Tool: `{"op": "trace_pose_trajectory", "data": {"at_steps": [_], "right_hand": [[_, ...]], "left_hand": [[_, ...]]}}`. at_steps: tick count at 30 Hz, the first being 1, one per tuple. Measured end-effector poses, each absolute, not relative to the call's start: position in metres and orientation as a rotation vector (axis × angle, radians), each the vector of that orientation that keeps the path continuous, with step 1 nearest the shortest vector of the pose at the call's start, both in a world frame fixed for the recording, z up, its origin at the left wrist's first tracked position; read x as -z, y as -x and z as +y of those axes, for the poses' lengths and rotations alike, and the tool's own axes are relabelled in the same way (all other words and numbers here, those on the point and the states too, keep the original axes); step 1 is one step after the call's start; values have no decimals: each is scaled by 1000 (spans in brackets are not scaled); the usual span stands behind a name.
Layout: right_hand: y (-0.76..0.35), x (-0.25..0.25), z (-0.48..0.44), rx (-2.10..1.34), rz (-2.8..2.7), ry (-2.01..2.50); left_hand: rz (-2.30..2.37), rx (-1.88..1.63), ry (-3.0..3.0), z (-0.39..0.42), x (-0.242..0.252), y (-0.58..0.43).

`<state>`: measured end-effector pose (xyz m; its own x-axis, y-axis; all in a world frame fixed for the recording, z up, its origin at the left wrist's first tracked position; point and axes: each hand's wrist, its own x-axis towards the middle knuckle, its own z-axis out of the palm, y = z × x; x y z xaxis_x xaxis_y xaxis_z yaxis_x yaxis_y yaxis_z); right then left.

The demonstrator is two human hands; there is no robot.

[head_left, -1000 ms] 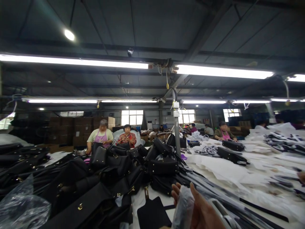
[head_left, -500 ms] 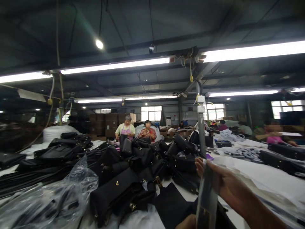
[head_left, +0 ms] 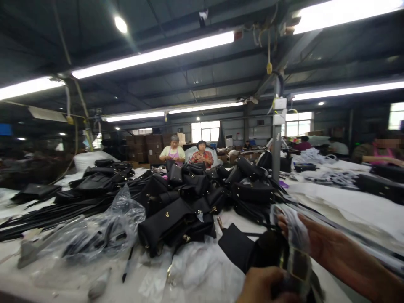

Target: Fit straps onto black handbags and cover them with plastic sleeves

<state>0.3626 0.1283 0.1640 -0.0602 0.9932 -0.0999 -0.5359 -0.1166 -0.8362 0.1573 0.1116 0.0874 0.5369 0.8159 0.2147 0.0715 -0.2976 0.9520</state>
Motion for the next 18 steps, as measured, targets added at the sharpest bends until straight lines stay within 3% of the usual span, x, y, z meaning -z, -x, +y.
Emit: {"op": "trace_pose_trajectory", "data": {"at_steps": [7,18], "right_hand": [[-361,-163,127,-1367,-845,726],[-369,-156,114,-1402,-850,623]], "left_hand": [[595,-883,-1771,121,-87,-174],[538,-763,-1843,119,-96,-167]]}}
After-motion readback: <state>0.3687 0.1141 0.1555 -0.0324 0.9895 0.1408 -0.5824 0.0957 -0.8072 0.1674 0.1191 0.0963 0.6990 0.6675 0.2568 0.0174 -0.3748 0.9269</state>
